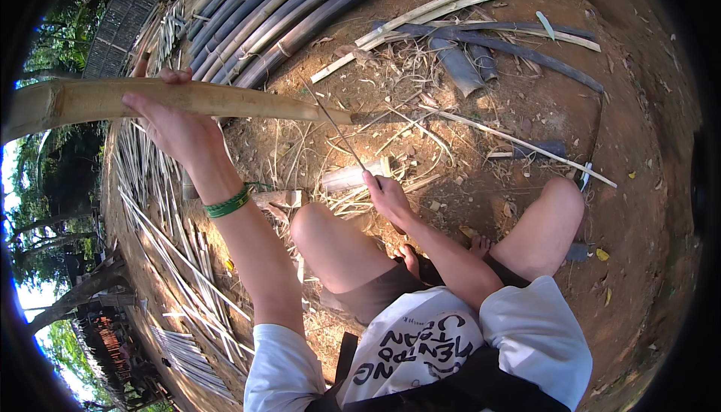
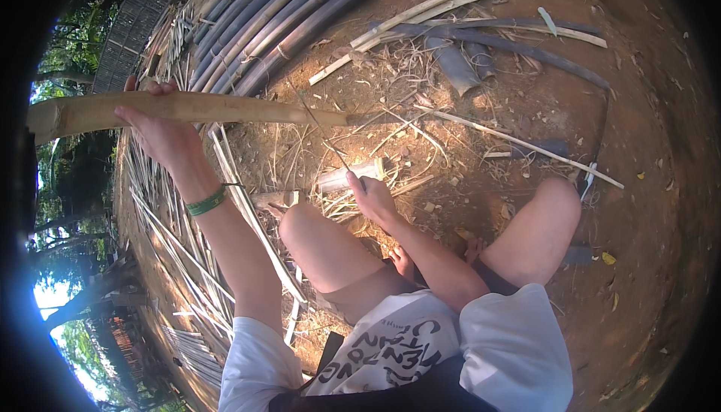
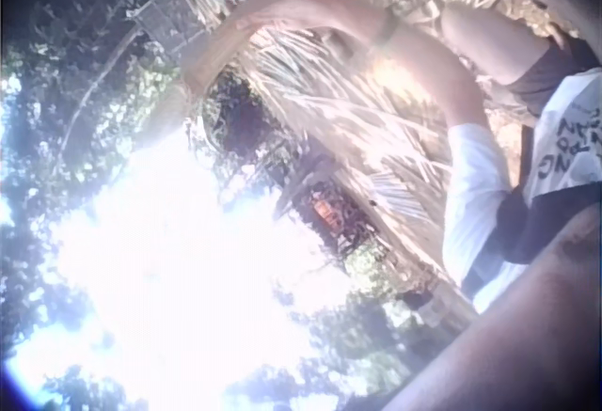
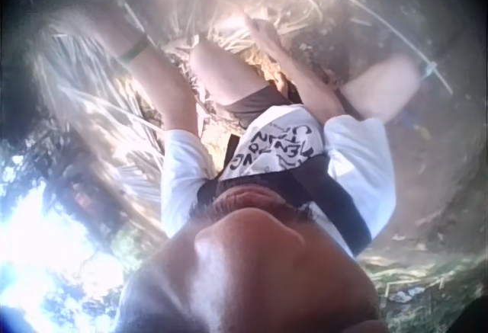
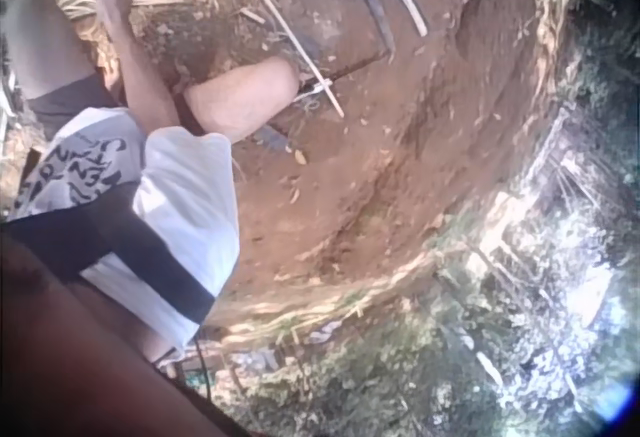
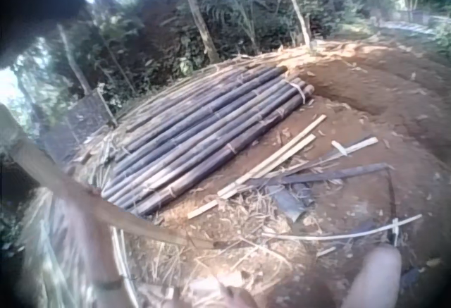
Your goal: The person uses a long knife to shave the inner surface and edges of a split bamboo piece while sitting on the ground.
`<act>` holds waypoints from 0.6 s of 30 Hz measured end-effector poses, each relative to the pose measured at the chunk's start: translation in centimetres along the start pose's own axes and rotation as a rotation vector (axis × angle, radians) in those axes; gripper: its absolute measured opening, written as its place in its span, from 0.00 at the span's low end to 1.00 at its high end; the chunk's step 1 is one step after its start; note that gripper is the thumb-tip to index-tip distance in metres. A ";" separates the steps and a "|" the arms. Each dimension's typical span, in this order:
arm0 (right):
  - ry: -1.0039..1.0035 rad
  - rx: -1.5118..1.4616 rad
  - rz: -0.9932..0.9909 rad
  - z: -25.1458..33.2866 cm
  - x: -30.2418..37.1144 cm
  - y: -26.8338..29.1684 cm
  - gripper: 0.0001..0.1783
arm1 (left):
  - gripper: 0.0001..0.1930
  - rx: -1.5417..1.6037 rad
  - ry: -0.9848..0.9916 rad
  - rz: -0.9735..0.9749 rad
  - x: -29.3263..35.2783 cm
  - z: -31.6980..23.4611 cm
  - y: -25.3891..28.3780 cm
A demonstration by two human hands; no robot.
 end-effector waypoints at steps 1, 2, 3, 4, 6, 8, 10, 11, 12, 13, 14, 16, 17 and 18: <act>0.005 -0.014 0.011 1.3 0.5 -0.4 0.36 | 0.24 -0.004 -0.001 0.034 -0.4 -0.1 -0.3; 0.010 -0.028 0.021 2.6 1.1 -0.7 0.37 | 0.21 0.061 0.033 0.034 -0.6 -0.2 -0.2; 0.012 -0.042 0.030 4.2 1.7 -0.9 0.38 | 0.19 0.090 0.041 0.044 -1.0 -0.4 -0.1; 0.076 -0.071 0.041 6.0 2.4 -1.2 0.36 | 0.17 0.119 0.055 0.052 -1.5 -0.3 0.3; 0.117 -0.112 0.050 8.0 3.0 -1.6 0.35 | 0.11 0.075 0.021 -0.012 -2.1 -0.7 0.5; 0.142 -0.123 0.064 9.6 3.2 -1.9 0.33 | 0.12 -0.042 -0.134 -0.031 -1.7 -0.5 -0.3; 0.165 -0.088 0.071 10.4 3.2 -2.2 0.33 | 0.15 -0.160 -0.199 -0.091 -1.6 0.8 -0.6; 0.177 -0.071 0.076 10.4 3.1 -2.3 0.33 | 0.16 -0.160 -0.199 -0.184 -1.5 1.4 0.0; 0.191 -0.061 0.061 10.0 2.7 -2.2 0.32 | 0.18 -0.156 -0.196 -0.274 -1.0 1.6 0.0; 0.205 -0.051 0.047 9.2 2.2 -2.2 0.32 | 0.21 -0.152 -0.193 -0.364 -0.4 1.7 0.0; 0.218 -0.041 0.032 8.5 1.7 -2.2 0.32 | 0.25 -0.168 -0.240 -0.338 -0.1 1.4 -0.4; 0.203 -0.055 0.045 7.8 0.9 -2.1 0.32 | 0.26 -0.193 -0.295 -0.401 -0.3 1.5 -0.3; 0.196 -0.062 0.050 7.4 0.5 -2.1 0.32 | 0.26 -0.205 -0.323 -0.433 -0.6 1.8 -0.2; 0.191 -0.060 0.048 8.3 0.8 -2.5 0.32 | 0.28 -0.239 -0.344 -0.459 -1.3 2.3 0.6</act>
Point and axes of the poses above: each hand's wrist, its own x-axis away from the middle knuckle, its own y-axis out of the back of the hand, z = x × y, the point moved 5 cm from there along -x, towards the middle knuckle, and after that the axes turned 13 degrees about -x, right-handed, at the moved point
